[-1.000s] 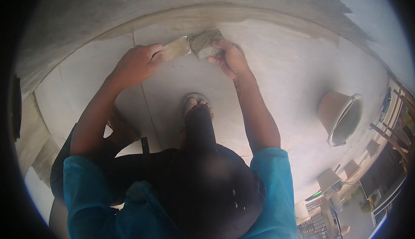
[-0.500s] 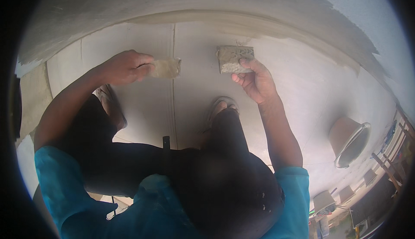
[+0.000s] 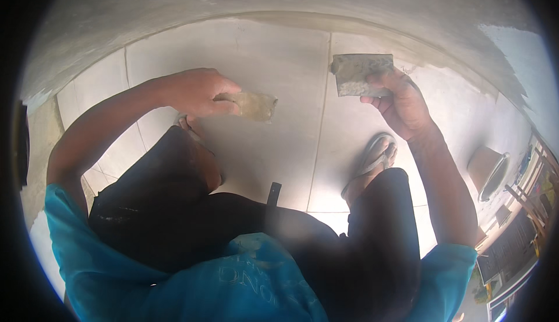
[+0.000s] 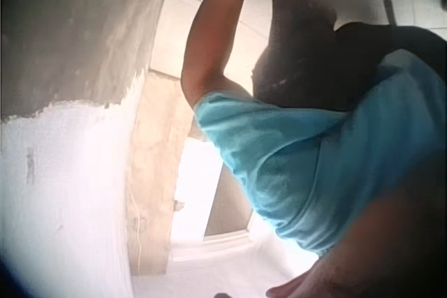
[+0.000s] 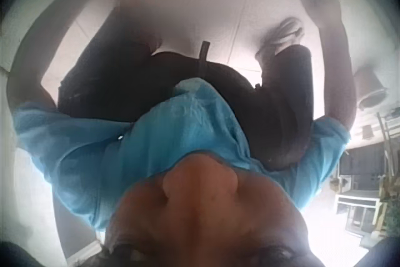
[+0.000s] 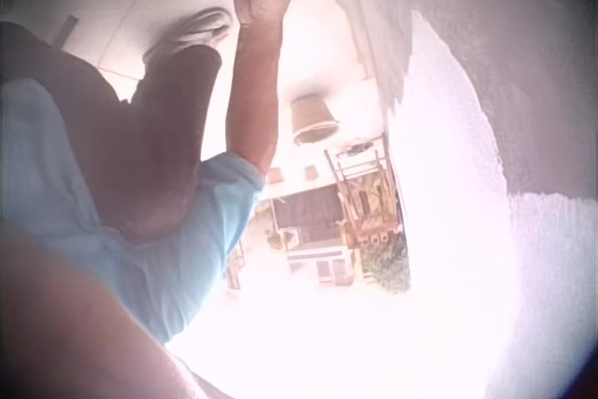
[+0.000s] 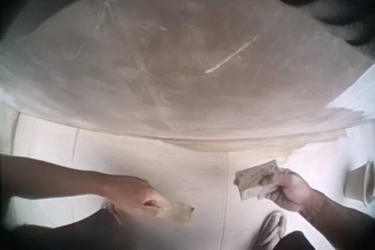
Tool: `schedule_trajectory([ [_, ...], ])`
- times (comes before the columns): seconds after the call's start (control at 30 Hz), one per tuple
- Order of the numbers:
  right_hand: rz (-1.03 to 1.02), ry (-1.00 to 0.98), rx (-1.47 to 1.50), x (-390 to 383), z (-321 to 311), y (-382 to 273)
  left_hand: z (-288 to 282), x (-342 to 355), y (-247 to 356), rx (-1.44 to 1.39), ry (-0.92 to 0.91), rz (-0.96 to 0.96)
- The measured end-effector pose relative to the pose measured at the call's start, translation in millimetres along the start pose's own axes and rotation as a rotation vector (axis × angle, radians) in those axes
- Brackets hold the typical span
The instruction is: The person scoops cement from a bucket using a trowel and applies it to the floor along the wall base. They use a smaller tool to smooth the cement and repeatedly transfer material between tools to continue the application.
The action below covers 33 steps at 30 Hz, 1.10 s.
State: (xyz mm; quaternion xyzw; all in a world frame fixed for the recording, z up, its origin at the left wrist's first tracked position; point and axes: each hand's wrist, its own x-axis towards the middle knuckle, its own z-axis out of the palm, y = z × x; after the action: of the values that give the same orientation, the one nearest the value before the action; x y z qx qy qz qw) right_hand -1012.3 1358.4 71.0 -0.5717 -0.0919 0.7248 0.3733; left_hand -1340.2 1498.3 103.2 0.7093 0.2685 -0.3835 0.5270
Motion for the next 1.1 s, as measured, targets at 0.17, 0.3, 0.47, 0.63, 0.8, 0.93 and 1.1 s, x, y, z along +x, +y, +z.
schedule_trajectory([
  [0.17,-0.028,0.103,-0.007,17.1,56.9,21.1,30.3,-6.4,-81.0,0.058,0.270,0.247],
  [0.3,-0.101,0.234,0.025,51.3,111.5,50.0,43.0,-11.9,-157.0,-0.105,0.353,0.125],
  [0.47,-0.349,0.513,0.007,95.2,159.0,79.4,55.8,-31.1,-203.6,-0.456,0.341,0.124],
  [0.63,-0.313,0.896,-0.395,118.7,185.5,78.6,61.8,-45.4,-235.3,-0.494,0.411,0.136],
  [0.8,-0.687,1.252,-1.132,169.5,225.9,93.2,70.3,-55.9,-264.6,-0.585,0.482,0.146],
  [0.93,-0.662,1.166,-1.349,204.2,267.5,136.0,72.9,-55.3,-267.7,-0.669,0.488,0.175],
  [1.1,-0.614,0.906,-1.138,168.4,290.5,116.0,79.3,-50.6,-278.9,-0.813,0.626,0.238],
])
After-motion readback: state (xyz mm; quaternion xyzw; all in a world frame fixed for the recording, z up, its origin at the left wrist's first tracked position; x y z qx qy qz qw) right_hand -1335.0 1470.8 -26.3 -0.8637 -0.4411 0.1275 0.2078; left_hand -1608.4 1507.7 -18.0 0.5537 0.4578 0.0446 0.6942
